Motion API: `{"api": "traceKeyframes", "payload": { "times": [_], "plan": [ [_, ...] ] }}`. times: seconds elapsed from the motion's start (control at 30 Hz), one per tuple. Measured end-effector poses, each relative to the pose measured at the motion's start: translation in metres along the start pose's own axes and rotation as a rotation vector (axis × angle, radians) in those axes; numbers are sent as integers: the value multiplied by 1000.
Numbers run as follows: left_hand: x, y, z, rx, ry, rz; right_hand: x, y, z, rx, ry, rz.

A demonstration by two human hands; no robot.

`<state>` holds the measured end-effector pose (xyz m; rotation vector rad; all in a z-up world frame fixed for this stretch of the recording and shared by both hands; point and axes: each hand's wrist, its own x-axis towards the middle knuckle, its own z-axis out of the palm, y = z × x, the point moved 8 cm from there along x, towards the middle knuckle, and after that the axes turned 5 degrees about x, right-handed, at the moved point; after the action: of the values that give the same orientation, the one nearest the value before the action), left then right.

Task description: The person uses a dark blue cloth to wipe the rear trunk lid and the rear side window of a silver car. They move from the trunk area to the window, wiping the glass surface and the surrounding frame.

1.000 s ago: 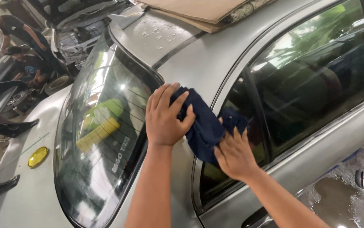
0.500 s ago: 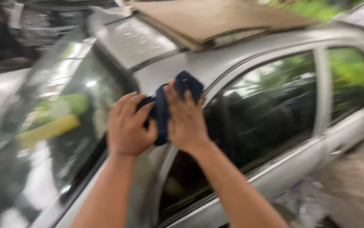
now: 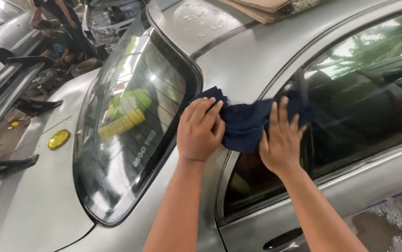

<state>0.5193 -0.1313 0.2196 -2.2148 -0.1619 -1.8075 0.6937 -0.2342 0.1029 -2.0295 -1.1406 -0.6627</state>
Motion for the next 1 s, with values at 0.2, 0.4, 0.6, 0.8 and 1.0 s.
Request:
{"api": "traceKeyframes", "payload": {
  "times": [0.2,0.4,0.6,0.8,1.0],
  "plan": [
    [9,9,-4,-63,-54,-1,-81,-10,30,43,-60,-203],
    [7,10,4,-29,-137,-34,14,51,-3,-22,154,-101],
    [8,8,6,47,-196,-114,118,1,-35,223,-2,54],
    [8,-7,0,89,-227,-324,152,-105,-43,15,-382,-202],
    [10,-7,-5,87,-154,-326,172,-99,-35,-22,-379,-336]
  ]
}}
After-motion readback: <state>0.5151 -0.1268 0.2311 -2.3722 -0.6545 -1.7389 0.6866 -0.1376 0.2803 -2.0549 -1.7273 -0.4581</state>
